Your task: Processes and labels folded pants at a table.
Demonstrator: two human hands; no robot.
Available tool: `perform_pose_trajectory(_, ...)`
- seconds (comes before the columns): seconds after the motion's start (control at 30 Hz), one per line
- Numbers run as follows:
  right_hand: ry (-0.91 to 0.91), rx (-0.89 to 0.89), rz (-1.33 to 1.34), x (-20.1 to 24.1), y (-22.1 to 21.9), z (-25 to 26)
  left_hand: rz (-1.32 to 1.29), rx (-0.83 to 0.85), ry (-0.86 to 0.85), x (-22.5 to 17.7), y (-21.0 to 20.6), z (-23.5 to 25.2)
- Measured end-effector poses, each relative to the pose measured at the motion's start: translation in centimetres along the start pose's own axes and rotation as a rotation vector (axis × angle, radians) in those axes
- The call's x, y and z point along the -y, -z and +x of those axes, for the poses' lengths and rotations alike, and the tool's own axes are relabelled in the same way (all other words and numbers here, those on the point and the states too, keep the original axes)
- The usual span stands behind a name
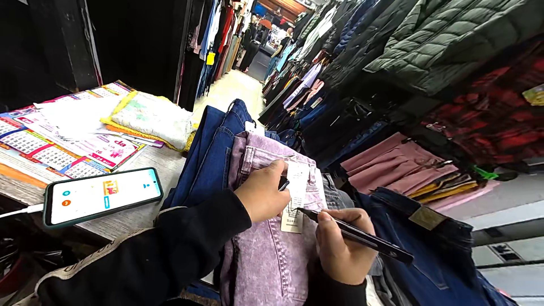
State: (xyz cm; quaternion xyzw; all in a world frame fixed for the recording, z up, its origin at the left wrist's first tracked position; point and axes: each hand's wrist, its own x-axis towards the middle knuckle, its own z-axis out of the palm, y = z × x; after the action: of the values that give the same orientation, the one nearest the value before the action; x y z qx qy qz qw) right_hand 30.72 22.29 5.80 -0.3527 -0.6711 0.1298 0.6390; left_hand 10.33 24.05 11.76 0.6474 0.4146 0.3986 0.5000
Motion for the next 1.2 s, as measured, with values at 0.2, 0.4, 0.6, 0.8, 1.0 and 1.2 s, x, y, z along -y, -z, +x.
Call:
perform_pose_trajectory(0.2, -0.005, -0.023, 0.002, 0.0, -0.4, 0.4, 0.003, -0.005, -0.010, 0.1, 0.0, 0.1)
perform_pose_trajectory(0.4, -0.002, 0.031, -0.015, 0.1, 0.4, -0.7, 0.029, 0.003, 0.001, 0.0, 0.1, 0.1)
perform_pose_trajectory(0.6, 0.027, -0.005, 0.008, 1.0, 0.2, -1.4, 0.024, 0.003, 0.008, -0.1, 0.1, 0.1)
perform_pose_trajectory(0.8, 0.045, 0.067, 0.031, 1.3, -0.9, -2.0, 0.025, 0.010, 0.014, -0.2, 0.1, 0.0)
perform_pose_trajectory(1.0, 0.003, -0.026, 0.020, 0.7, -0.6, -1.7, 0.024, 0.008, 0.024, -0.2, 0.1, 0.0)
perform_pose_trajectory(1.2, -0.038, -0.168, 0.170, 0.3, -0.1, -1.2, 0.028, -0.001, 0.039, -0.2, 0.5, -0.2)
